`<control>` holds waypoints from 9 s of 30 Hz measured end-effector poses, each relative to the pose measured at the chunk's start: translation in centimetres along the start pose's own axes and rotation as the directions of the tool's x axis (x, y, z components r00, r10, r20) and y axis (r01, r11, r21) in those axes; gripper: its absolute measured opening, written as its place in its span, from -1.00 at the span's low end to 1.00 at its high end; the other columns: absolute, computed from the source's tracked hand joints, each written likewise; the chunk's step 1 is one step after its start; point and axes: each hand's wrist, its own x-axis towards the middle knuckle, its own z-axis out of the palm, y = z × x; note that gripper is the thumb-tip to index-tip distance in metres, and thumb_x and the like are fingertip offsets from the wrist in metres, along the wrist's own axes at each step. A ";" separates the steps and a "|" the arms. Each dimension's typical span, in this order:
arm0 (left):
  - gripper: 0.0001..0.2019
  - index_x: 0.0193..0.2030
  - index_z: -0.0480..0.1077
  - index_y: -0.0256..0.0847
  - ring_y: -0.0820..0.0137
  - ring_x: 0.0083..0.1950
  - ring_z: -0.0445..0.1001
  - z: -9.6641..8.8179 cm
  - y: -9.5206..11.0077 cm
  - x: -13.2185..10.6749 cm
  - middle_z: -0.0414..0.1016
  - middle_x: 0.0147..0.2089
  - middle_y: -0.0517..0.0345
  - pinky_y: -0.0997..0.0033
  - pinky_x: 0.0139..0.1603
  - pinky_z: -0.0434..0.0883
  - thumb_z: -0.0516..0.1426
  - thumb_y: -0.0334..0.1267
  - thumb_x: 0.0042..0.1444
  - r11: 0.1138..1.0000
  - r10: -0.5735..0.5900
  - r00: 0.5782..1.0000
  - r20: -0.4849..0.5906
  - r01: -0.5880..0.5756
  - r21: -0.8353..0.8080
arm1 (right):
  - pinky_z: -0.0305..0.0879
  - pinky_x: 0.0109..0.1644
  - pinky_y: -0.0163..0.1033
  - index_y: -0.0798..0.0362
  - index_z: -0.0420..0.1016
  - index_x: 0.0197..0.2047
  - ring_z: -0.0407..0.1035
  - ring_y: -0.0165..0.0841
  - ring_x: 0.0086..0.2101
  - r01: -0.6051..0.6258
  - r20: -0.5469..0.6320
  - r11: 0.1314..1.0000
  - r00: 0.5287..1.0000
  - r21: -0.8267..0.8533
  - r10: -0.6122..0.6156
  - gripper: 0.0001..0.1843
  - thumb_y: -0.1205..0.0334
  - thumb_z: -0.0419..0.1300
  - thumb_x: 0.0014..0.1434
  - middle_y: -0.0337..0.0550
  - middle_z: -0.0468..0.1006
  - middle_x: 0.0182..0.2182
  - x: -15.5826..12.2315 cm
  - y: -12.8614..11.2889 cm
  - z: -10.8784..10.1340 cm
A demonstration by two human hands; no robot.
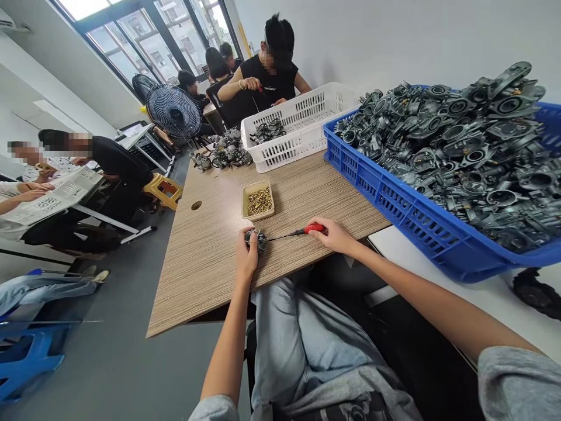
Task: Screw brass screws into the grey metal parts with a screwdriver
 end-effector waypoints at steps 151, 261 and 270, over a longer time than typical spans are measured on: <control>-0.47 0.16 0.52 -0.09 0.24 -0.05 0.59 -0.1 -1.2 0.1 0.62 -0.02 0.02 0.26 0.04 0.52 0.09 0.33 0.50 0.999 -0.034 0.998 -0.045 0.032 -0.044 | 0.26 -0.17 -0.21 -0.08 0.51 -0.13 0.46 -0.25 -0.31 -0.009 0.063 0.998 0.998 -0.061 0.013 -0.73 -0.09 0.21 0.49 -0.24 0.62 -0.31 -1.0 -0.6 1.5; -0.42 0.12 0.54 -0.07 0.25 -0.11 0.52 -0.1 -1.3 0.3 0.56 -0.11 0.07 0.27 -0.02 0.48 0.07 0.41 0.48 0.994 -0.059 0.997 -0.050 0.054 -0.092 | 0.27 -0.11 -0.20 -0.10 0.51 0.00 0.51 -0.21 -0.25 -0.042 0.031 0.995 0.998 -0.089 0.045 -0.82 0.06 0.27 0.39 -0.19 0.70 -0.18 -1.4 -1.0 1.7; -0.43 0.12 0.53 -0.08 0.26 -0.16 0.51 -0.1 -1.3 0.2 0.56 -0.11 0.08 0.26 -0.07 0.47 0.07 0.39 0.49 0.996 -0.040 0.998 -0.042 0.036 -0.086 | 0.05 -0.26 -0.21 -0.04 0.40 -0.45 0.23 -0.32 -0.41 -0.125 0.057 0.983 0.989 -0.136 0.134 -0.36 -0.29 0.01 0.53 -0.28 0.34 -0.53 -0.9 -1.2 1.9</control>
